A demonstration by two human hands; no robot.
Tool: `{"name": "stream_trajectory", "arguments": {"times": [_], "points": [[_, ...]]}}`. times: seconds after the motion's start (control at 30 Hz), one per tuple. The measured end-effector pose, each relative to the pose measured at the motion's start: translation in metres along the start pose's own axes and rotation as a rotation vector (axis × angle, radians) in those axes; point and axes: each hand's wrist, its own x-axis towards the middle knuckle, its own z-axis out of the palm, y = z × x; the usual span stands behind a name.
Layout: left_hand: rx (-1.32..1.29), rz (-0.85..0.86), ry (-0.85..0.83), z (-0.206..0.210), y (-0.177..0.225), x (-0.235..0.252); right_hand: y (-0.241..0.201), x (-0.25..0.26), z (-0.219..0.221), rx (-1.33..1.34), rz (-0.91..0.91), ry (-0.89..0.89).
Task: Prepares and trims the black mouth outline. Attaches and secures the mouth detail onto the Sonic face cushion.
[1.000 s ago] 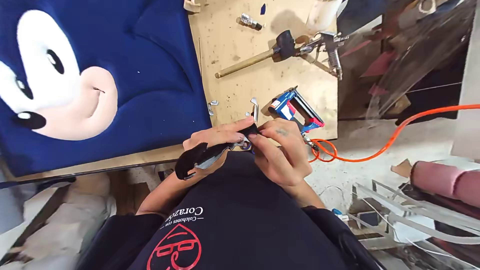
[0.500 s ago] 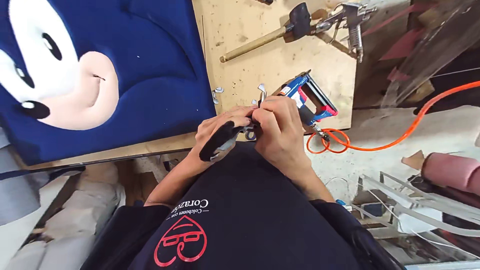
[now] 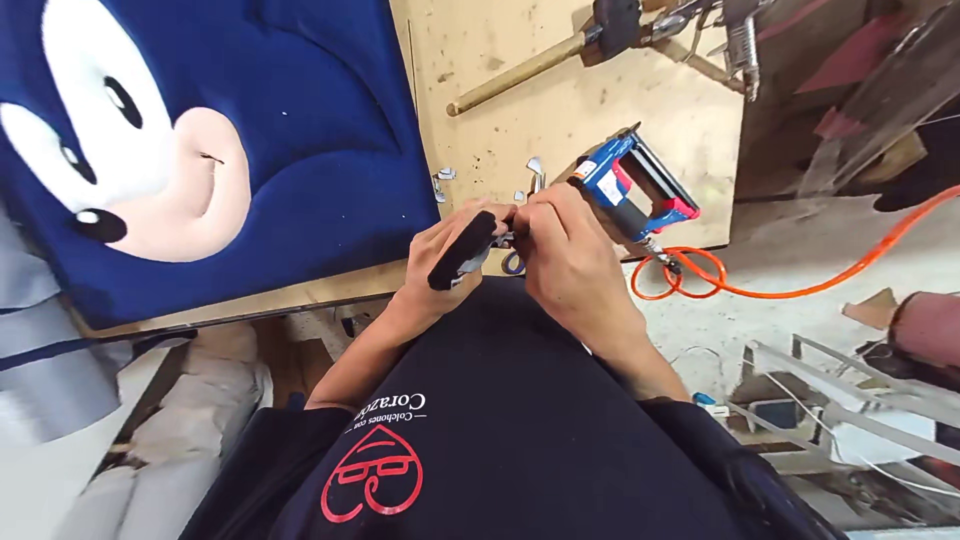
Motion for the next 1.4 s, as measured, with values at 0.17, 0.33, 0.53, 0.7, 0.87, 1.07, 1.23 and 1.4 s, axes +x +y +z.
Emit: {"name": "stream_trajectory", "arguments": {"times": [0.17,0.33,0.53,0.7,0.87,1.07,1.23,1.4], "points": [[0.148,-0.030,0.024,0.001,0.009,0.011,0.002,-0.003,-0.005,-0.015,0.108,-0.051],[0.056,-0.559,0.099,-0.017,0.021,0.028,0.010,-0.007,-0.020,0.008,0.204,0.128],[-0.424,-0.691,0.175,-0.017,0.024,0.025,0.027,-0.010,-0.024,0.051,0.306,0.117],[-0.498,-0.689,0.184,-0.006,0.027,0.021,0.008,-0.004,-0.005,0.322,0.063,0.142],[-0.390,-0.718,0.161,0.004,0.017,0.011,0.011,-0.005,0.017,0.186,-0.022,0.240],[-0.214,-0.750,0.020,0.018,-0.049,-0.004,0.057,-0.008,0.056,0.106,-0.029,0.018],[0.148,-0.902,-0.188,0.031,-0.116,-0.022,0.123,-0.022,0.132,-0.026,0.041,-0.091],[0.743,-0.573,-0.496,0.014,-0.098,-0.015,0.150,-0.025,0.152,-0.061,0.071,-0.194]]}}
